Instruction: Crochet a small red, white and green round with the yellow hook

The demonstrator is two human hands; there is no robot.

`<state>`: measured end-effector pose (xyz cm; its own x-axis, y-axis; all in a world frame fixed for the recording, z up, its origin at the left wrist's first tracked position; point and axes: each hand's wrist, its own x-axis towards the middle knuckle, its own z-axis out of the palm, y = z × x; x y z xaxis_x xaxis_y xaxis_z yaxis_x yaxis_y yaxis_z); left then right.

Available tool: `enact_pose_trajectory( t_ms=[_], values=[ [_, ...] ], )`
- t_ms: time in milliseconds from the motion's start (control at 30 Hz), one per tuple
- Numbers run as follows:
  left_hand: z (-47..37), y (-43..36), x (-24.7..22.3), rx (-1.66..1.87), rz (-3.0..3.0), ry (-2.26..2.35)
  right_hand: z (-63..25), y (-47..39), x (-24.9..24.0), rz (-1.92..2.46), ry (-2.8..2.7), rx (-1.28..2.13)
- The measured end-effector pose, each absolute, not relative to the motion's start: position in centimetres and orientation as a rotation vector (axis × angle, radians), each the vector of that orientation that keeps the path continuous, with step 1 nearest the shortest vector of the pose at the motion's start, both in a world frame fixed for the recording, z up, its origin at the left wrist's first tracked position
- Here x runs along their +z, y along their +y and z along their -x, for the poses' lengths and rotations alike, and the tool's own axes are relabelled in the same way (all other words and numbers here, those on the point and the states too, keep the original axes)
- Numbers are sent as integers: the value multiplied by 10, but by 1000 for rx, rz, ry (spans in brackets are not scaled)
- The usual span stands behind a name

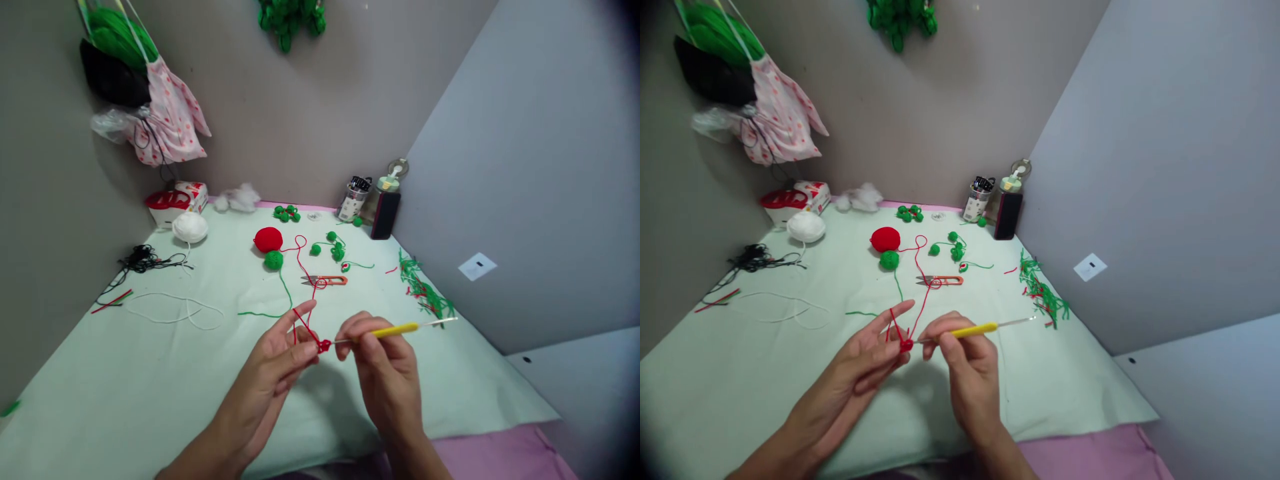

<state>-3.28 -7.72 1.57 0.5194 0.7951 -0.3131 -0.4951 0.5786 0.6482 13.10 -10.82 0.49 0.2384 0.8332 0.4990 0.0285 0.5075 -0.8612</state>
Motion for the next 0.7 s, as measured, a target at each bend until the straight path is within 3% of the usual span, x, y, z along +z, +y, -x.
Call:
enact_pose_trajectory(
  t_ms=[367,600,700],
  values=[
    [28,-79,13,912,-718,661,-126,-110,12,940,-1306,598],
    [22,-78,16,877,-601,657,-128,-120,1,1068,-1635,115],
    [23,-78,16,808,-508,624,-129,-121,-1,1045,-1566,143]
  ],
)
